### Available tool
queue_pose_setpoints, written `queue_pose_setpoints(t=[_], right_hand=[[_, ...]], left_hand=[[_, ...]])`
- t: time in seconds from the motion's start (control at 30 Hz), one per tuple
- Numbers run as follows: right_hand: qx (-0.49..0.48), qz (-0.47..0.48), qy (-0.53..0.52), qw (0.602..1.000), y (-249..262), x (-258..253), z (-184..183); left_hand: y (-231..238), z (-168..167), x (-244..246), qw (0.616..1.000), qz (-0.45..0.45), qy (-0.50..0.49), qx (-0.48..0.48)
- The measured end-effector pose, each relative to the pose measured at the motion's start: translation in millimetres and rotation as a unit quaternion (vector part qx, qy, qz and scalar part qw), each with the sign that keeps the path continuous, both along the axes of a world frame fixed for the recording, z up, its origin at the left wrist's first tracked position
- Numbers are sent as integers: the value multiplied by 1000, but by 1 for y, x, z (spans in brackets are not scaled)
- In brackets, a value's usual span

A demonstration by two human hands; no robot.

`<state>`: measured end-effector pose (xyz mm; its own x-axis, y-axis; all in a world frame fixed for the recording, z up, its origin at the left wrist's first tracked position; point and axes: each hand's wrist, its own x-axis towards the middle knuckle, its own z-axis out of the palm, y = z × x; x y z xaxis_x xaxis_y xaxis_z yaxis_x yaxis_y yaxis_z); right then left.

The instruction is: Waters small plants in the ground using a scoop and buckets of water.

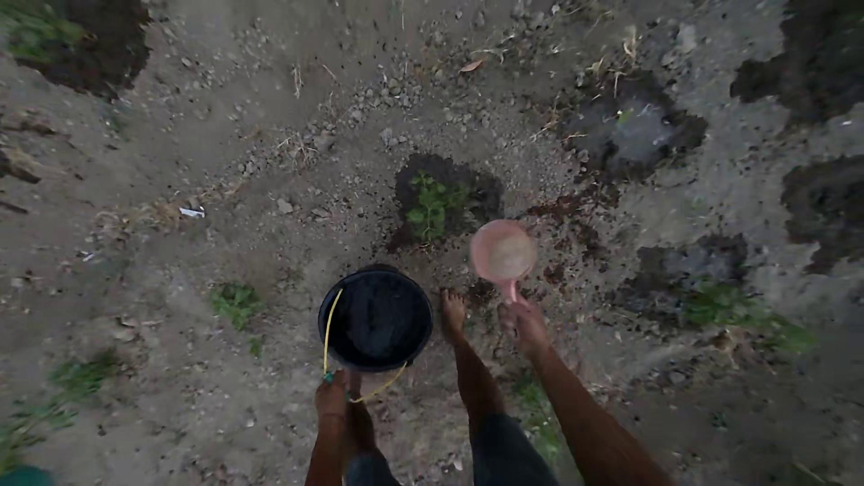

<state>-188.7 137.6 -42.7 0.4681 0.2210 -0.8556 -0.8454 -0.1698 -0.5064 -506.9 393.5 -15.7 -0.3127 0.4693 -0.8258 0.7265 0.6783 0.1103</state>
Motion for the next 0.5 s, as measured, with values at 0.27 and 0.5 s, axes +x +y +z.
queue_pose_setpoints(t=[0.27,0.5], right_hand=[[-162,604,-151,765,82,-165,-29],[-215,621,14,754,144,-232,-108]], left_hand=[[47,-14,-52,981,-125,-102,-110],[81,-26,-73,931,-273,-149,-191]])
